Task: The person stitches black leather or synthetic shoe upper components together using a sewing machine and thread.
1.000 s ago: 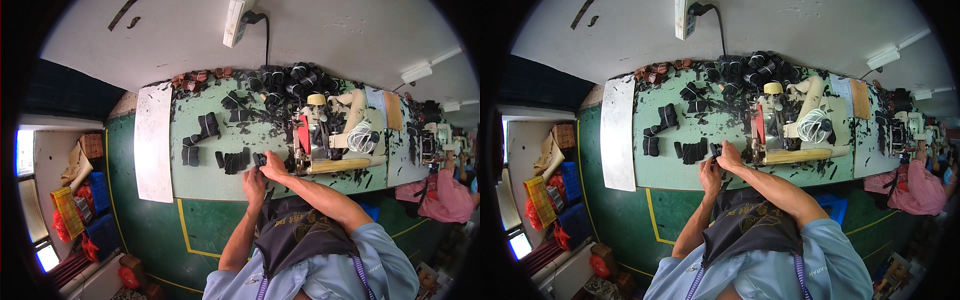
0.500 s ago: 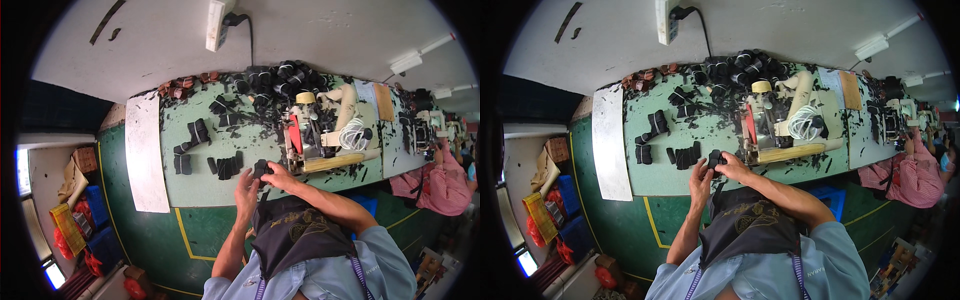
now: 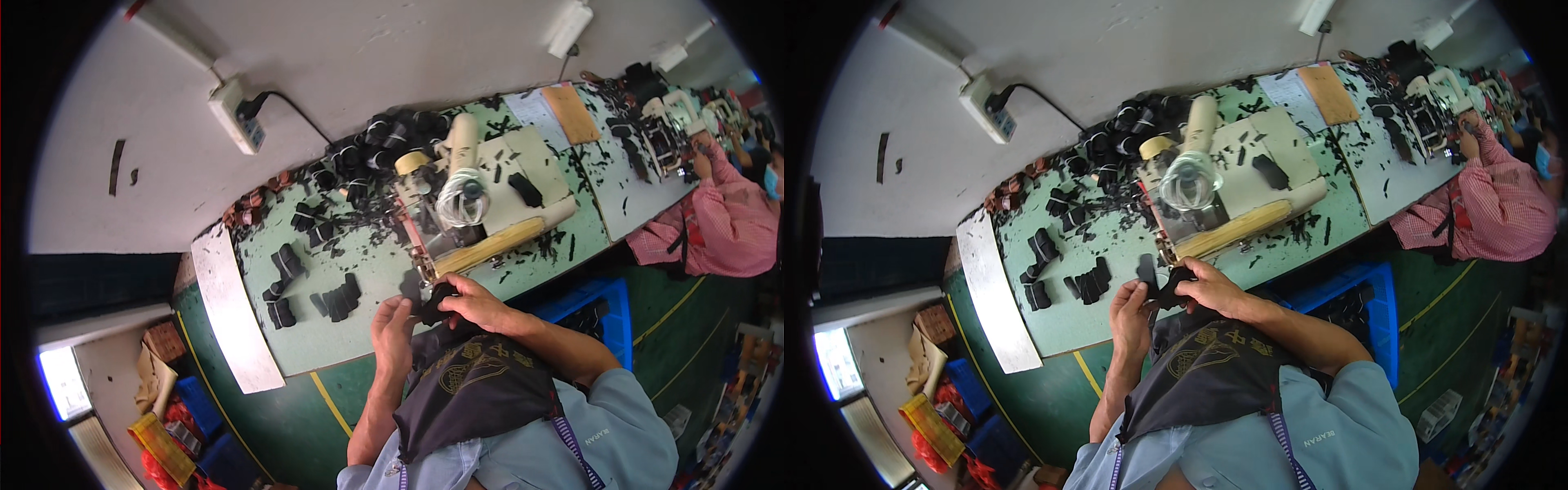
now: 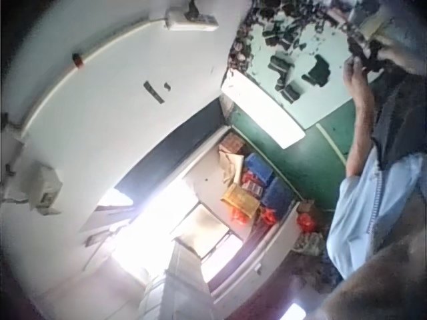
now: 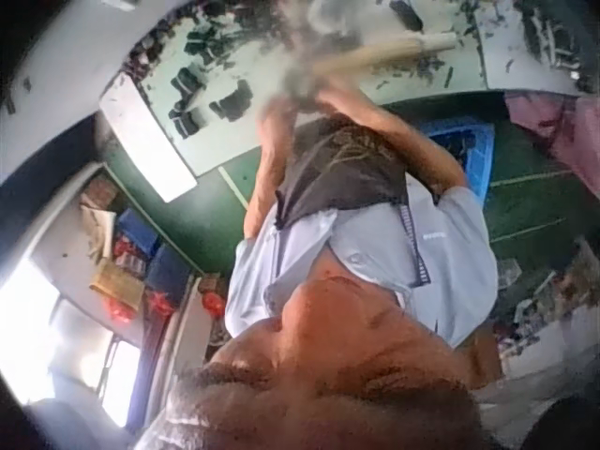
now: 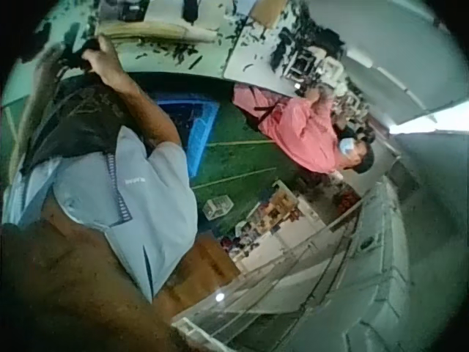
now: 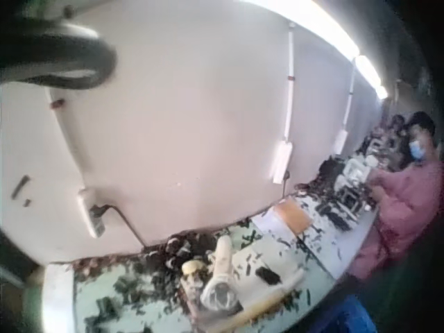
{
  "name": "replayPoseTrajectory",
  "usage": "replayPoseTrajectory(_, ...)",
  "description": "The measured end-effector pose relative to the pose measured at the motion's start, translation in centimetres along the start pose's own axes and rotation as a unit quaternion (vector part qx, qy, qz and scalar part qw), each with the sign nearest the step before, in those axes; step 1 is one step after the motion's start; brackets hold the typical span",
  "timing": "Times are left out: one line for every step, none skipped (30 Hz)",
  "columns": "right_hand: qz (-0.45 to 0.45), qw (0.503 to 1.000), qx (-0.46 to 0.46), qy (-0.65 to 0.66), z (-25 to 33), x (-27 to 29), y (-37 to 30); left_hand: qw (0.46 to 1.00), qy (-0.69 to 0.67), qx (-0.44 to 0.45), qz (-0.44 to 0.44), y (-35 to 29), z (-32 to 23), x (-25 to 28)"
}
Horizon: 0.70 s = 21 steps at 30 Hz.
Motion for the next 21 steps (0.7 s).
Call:
replayPoseTrajectory(-0.012,1.000,0.008,0.006,0.3,0.7,-0.4,1.000,0.018,-0.008,-0.002,-0.4,-0.5,-0.4)
replayPoseTrajectory(-0.026,0.999,0.015,0.011,0.6,1.6,-0.9,0.998,0.052,-0.043,0.008,-0.3,-1.0,-0.9)
replayPoseTrajectory(-0.033,0.999,0.021,0.012,0.7,2.3,-1.3,0.991,0.125,-0.048,0.019,-0.7,-1.0,-1.6)
replayPoseTrajectory(-0.032,0.999,0.033,0.000,0.8,2.9,-1.7,0.978,0.197,-0.054,0.031,-1.3,-1.0,-2.8)
replayPoseTrajectory(-0.032,0.998,0.045,-0.014,0.8,3.5,-2.0,0.977,0.201,-0.054,0.042,-1.2,-0.3,-3.5)
replayPoseTrajectory(-0.019,0.997,0.080,0.010,0.9,3.4,-2.2,0.934,0.327,-0.132,0.047,-1.8,-0.4,-5.2)
replayPoseTrajectory(0.012,0.995,0.096,-0.013,0.9,3.0,-2.4,0.870,0.442,-0.212,0.054,-2.4,0.0,-7.2)
replayPoseTrajectory(0.039,0.992,0.113,-0.037,1.2,3.1,-2.6,0.877,0.457,-0.146,0.040,-2.0,1.1,-7.1)
replayPoseTrajectory(0.081,0.985,0.124,-0.088,1.9,3.0,-3.1,0.877,0.473,-0.081,0.030,-1.7,2.0,-6.5)
replayPoseTrajectory(0.124,0.974,0.131,-0.139,2.5,2.7,-3.6,0.872,0.479,-0.100,0.030,-1.7,2.0,-6.0)
replayPoseTrajectory(0.146,0.976,0.108,-0.122,2.5,2.7,-4.0,0.902,0.423,-0.070,0.053,-2.0,2.2,-6.0)
replayPoseTrajectory(0.168,0.977,0.084,-0.104,2.3,2.7,-4.5,0.899,0.425,-0.083,0.065,-2.4,2.0,-6.5)
replayPoseTrajectory(0.156,0.972,0.107,-0.138,2.4,3.2,-4.7,0.881,0.459,-0.092,0.071,-3.0,1.9,-7.3)
replayPoseTrajectory(0.149,0.966,0.127,-0.171,2.5,3.3,-4.7,0.877,0.462,-0.095,0.091,-3.4,1.9,-8.3)
replayPoseTrajectory(0.124,0.955,0.155,-0.220,3.0,3.6,-4.8,0.856,0.506,-0.072,0.084,-3.6,2.3,-8.6)
replayPoseTrajectory(0.101,0.941,0.181,-0.269,3.4,4.0,-5.0,0.831,0.549,-0.049,0.075,-3.6,2.8,-8.7)
replayPoseTrajectory(0.113,0.931,0.178,-0.299,3.2,4.0,-5.3,0.829,0.550,-0.051,0.084,-4.0,3.0,-8.8)
replayPoseTrajectory(0.129,0.920,0.174,-0.327,3.0,3.8,-5.4,0.813,0.573,-0.071,0.080,-4.5,3.0,-8.9)
replayPoseTrajectory(0.127,0.915,0.177,-0.339,3.0,4.0,-5.9,0.796,0.594,-0.090,0.076,-4.8,2.9,-9.0)
replayPoseTrajectory(0.136,0.912,0.181,-0.342,3.4,4.0,-6.5,0.795,0.595,-0.091,0.079,-5.2,2.7,-9.3)
replayPoseTrajectory(0.137,0.913,0.179,-0.339,3.4,4.3,-6.7,0.801,0.586,-0.079,0.094,-5.6,2.8,-9.5)
Point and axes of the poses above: each hand's wrist, its own y-axis towards the middle knuckle, its own x-axis out of the back of the hand, z = x × y, the point moved 10 cm from there along y, towards the middle knuckle, and after that the axes turned 12 degrees about x, right-handed, at the moved point
